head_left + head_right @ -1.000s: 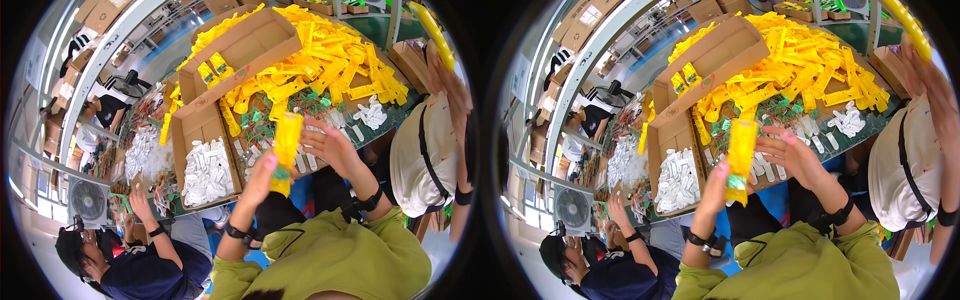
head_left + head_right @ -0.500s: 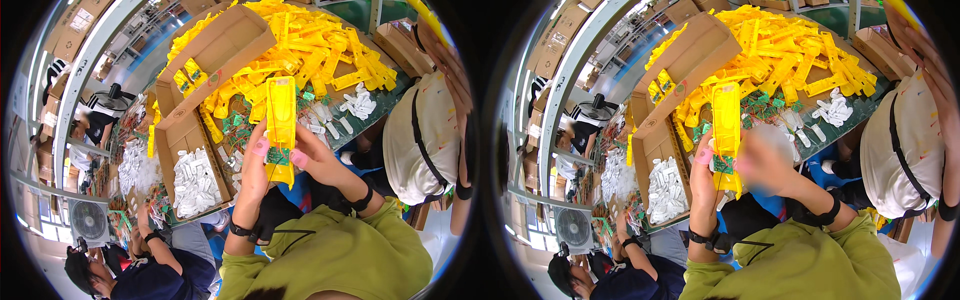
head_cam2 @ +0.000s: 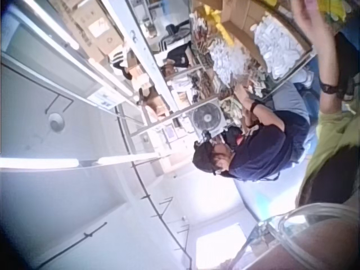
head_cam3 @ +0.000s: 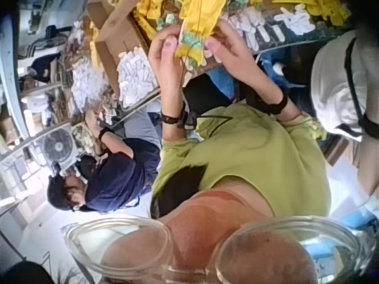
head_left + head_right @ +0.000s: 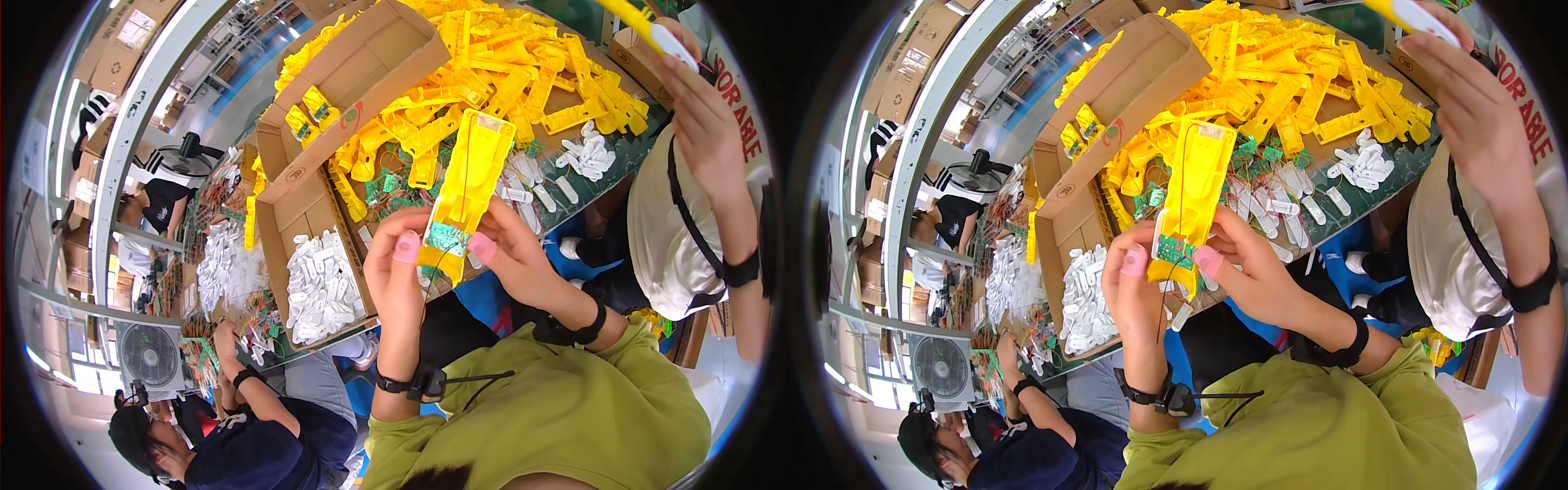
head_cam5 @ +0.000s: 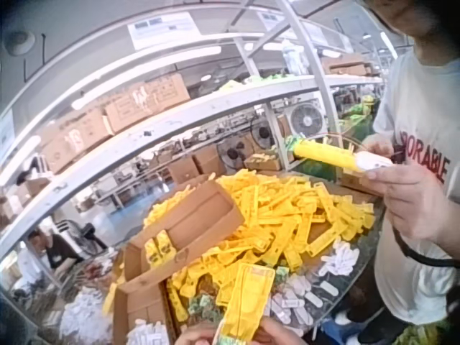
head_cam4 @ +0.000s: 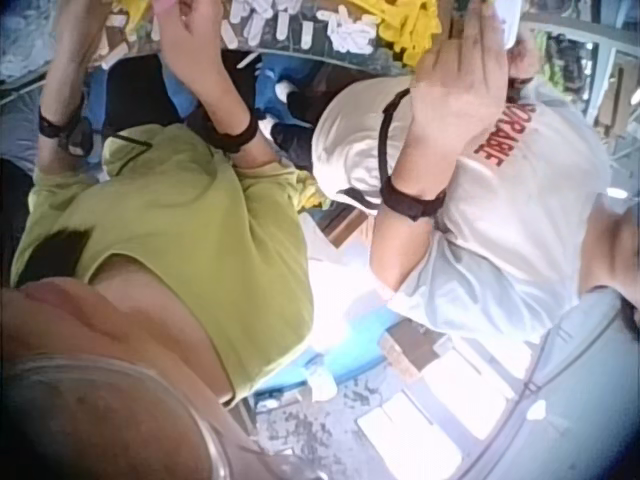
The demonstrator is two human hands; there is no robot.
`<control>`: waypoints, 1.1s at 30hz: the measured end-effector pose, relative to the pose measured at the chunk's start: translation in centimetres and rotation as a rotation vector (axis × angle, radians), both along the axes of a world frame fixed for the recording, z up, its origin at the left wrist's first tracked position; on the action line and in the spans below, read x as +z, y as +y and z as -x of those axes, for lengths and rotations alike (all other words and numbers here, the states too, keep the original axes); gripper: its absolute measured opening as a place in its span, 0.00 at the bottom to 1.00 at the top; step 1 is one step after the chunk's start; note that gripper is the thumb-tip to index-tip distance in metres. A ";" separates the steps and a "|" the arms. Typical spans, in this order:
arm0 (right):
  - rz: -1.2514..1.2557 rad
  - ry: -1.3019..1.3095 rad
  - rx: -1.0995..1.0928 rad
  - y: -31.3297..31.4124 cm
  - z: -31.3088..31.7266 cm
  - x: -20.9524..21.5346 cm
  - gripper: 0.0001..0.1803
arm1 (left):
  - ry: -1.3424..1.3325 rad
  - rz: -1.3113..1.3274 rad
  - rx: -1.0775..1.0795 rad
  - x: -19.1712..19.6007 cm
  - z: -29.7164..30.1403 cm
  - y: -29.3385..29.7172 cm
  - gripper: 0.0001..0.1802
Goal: Assembling electronic components into yellow plastic housings on an industrial assembly line.
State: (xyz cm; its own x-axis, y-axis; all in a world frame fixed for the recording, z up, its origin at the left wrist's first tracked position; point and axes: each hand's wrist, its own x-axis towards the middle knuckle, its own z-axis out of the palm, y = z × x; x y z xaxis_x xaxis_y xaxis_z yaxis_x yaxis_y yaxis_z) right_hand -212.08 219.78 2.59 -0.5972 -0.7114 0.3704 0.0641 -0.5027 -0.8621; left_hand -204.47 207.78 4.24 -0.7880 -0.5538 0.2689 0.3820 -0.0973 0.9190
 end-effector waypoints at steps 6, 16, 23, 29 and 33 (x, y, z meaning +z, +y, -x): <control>0.051 -0.022 -0.025 0.1 -0.5 0.3 0.22 | -0.112 0.349 0.171 0.2 -1.8 0.6 0.08; -0.111 0.320 -0.103 0.6 0.2 -0.8 0.25 | -0.114 0.310 0.029 -0.2 -1.7 1.0 0.12; -0.247 0.461 -0.119 -1.1 0.7 -1.6 0.26 | -0.143 0.196 -0.038 -2.6 -1.2 -1.0 0.10; -0.256 0.280 -0.002 -2.9 0.0 -2.1 0.25 | -0.342 0.215 -0.154 -1.2 -1.9 -5.2 0.12; -0.348 0.272 0.008 -2.7 0.4 -3.5 0.22 | -0.501 0.309 0.038 1.7 -0.8 -12.9 0.21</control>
